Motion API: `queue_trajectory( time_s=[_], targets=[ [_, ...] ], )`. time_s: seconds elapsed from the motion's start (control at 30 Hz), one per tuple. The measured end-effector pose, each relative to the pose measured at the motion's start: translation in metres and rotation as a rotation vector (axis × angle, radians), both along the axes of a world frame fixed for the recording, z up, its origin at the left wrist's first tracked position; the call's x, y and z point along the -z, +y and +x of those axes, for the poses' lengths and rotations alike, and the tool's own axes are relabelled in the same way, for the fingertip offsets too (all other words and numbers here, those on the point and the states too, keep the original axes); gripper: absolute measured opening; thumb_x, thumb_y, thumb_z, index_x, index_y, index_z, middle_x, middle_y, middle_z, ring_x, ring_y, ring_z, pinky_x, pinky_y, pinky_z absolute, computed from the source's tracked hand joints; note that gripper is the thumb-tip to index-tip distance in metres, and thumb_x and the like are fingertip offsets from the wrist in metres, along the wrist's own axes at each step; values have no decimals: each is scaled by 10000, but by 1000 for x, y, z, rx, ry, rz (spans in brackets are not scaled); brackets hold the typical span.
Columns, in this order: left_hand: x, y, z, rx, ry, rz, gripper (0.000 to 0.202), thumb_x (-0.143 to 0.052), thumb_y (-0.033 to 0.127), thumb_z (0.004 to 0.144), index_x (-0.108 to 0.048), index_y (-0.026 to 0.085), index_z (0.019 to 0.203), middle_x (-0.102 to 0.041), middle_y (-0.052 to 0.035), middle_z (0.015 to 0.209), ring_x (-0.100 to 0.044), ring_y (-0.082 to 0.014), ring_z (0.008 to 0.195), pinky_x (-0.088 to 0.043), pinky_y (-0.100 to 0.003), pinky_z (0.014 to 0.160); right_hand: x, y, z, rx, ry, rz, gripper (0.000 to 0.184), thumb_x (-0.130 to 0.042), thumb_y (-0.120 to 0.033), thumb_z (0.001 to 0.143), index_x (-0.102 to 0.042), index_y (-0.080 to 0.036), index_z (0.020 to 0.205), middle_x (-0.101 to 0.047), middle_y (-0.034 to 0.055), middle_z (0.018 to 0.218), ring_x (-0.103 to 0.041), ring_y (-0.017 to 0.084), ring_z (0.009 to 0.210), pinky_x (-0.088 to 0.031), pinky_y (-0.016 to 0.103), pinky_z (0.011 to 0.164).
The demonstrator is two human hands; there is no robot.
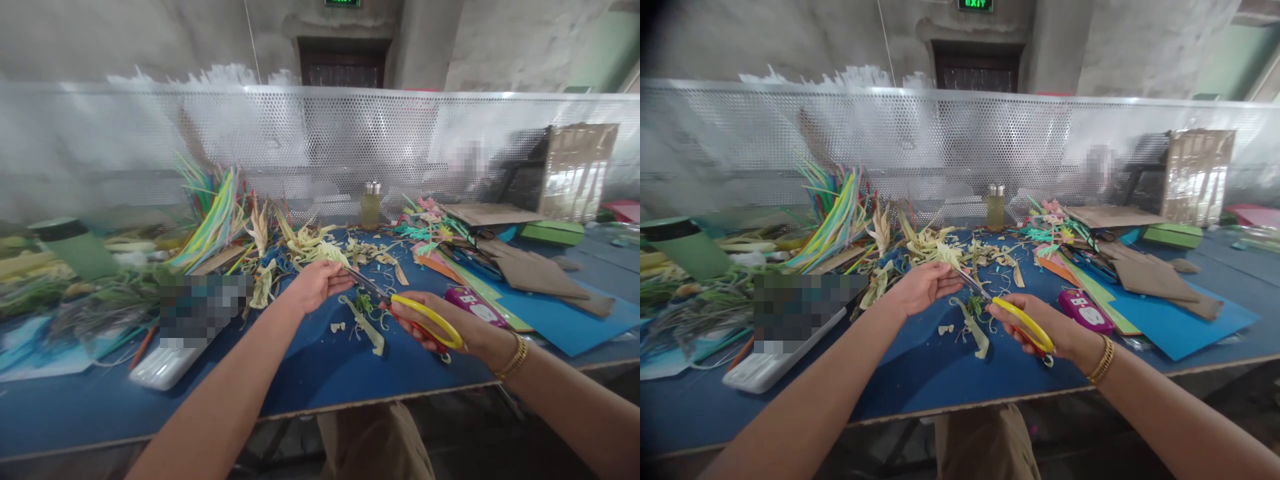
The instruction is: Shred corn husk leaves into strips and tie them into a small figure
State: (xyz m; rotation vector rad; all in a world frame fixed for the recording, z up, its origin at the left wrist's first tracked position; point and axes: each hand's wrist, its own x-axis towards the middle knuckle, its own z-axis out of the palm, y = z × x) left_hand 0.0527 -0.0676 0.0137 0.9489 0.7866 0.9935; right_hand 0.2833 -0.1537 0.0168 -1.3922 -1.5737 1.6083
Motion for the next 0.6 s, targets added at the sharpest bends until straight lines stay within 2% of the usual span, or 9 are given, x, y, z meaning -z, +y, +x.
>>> queue_trajectory(
  time_s=[0.23, 0.37, 0.6],
  targets=[
    [2, 3, -1, 27, -8, -24, 80, -566, 175, 868, -574, 145, 794, -702, -151, 1007, -690, -203, 912, -541, -360, 881, 1, 2, 1, 46, 10, -32, 459, -665, -571, 736, -555, -211, 998, -458, -55, 602, -394, 45, 419, -344, 149, 355],
    [3, 3, -2, 38, 64, -3, 71, -591, 193, 855, -564, 147, 807, -712, -143, 961, -695, -220, 912, -541, -378, 869, -2, 4, 6, 16, -36, -23, 425, -644, -597, 737, -541, -212, 884, -468, -39, 612, -407, 56, 421, -337, 165, 357],
    [-2, 2, -8, 101, 196, 51, 122, -614, 182, 843, -518, 154, 772, -719, -141, 910, -697, -233, 914, -537, -385, 860, -17, 8, 17, -154, -78, 13, 455, -556, -620, 793, -480, -181, 701, -467, -15, 615, -392, 56, 432, -291, 187, 364]
  ],
)
